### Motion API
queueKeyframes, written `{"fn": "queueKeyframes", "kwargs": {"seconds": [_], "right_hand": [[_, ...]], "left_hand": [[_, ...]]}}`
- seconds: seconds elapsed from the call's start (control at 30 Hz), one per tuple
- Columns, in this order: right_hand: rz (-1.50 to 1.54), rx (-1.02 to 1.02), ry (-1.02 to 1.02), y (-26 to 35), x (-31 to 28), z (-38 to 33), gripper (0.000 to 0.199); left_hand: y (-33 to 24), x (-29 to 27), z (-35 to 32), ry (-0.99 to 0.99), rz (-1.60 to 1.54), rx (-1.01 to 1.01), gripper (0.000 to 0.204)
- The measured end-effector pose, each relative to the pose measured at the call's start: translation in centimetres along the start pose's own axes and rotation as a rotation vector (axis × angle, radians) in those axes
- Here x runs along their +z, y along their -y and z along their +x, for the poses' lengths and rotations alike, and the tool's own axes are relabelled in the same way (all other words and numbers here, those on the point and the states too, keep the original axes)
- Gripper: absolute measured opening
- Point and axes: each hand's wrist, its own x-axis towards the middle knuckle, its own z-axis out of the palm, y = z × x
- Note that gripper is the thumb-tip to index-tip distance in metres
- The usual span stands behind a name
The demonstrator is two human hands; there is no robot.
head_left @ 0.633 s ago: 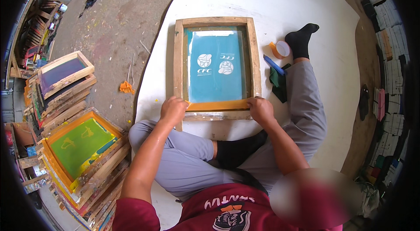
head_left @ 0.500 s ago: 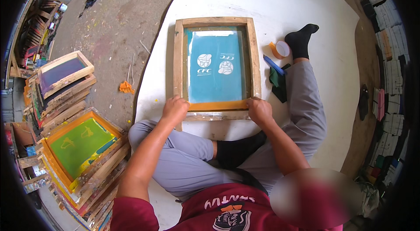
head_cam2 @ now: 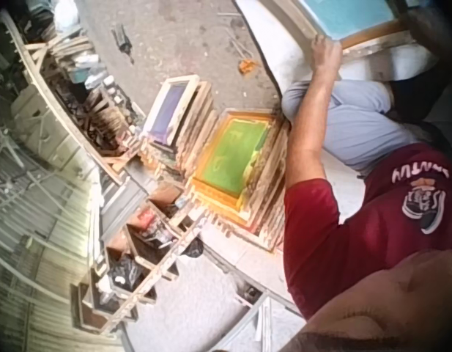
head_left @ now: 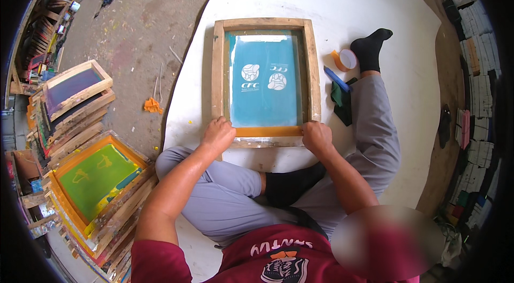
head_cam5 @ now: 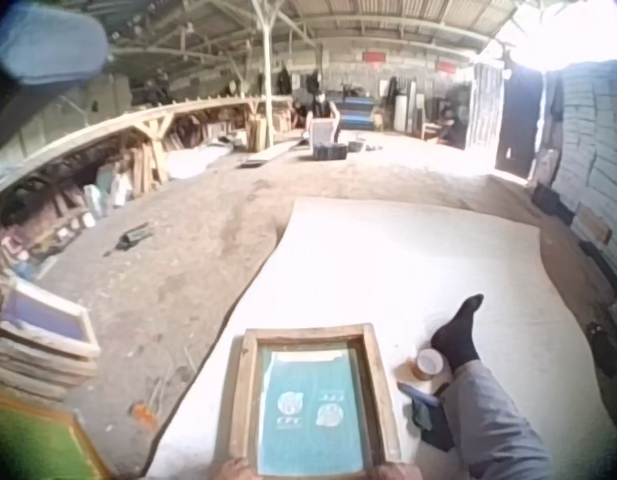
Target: The person sits on the floor and wipes the surface of a screen printing frame with a green cloth. They then apply masking tape to the edges of the frame, pressing it down firmly. The person repeats this process on a second frame with a different design.
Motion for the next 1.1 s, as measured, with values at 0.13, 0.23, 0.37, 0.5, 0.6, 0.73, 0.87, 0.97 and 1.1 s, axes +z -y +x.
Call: {"fn": "queueKeyframes", "kwargs": {"seconds": [0.13,0.23,0.37,0.5,0.6,0.73,0.87,0.97,1.1], "right_hand": [[-0.032,0.001,0.041,0.3,-0.9,0.7,0.013],[-0.053,0.025,0.074,0.1,-0.6,1.3,0.016],[-0.074,0.058,0.123,0.2,-0.9,1.6,0.022],[-0.086,0.059,0.131,0.1,-0.7,1.6,0.022],[-0.087,0.039,0.131,0.1,-0.9,1.6,0.019],[-0.068,-0.022,0.119,-0.1,-1.0,1.7,0.016],[-0.075,-0.019,0.133,-0.2,-0.9,1.9,0.017],[-0.076,-0.013,0.148,0.0,-1.1,1.9,0.017],[-0.082,-0.012,0.158,0.1,-1.4,1.9,0.018]], "left_hand": [[0.1,0.1,0.3,0.042,-0.007,-0.010,0.011],[0.0,-0.3,0.7,0.087,0.006,-0.013,0.011],[0.0,-0.5,1.0,0.132,0.027,-0.015,0.011],[-0.2,-1.2,1.2,0.165,0.013,-0.030,0.012],[-0.3,-1.9,1.5,0.207,-0.026,-0.051,0.013],[-0.2,-1.8,1.7,0.244,-0.030,-0.060,0.013],[0.0,-2.0,2.0,0.278,-0.052,-0.070,0.013],[0.1,-2.0,2.1,0.272,-0.058,-0.067,0.013],[0.2,-2.0,2.1,0.274,-0.073,-0.066,0.013]]}}
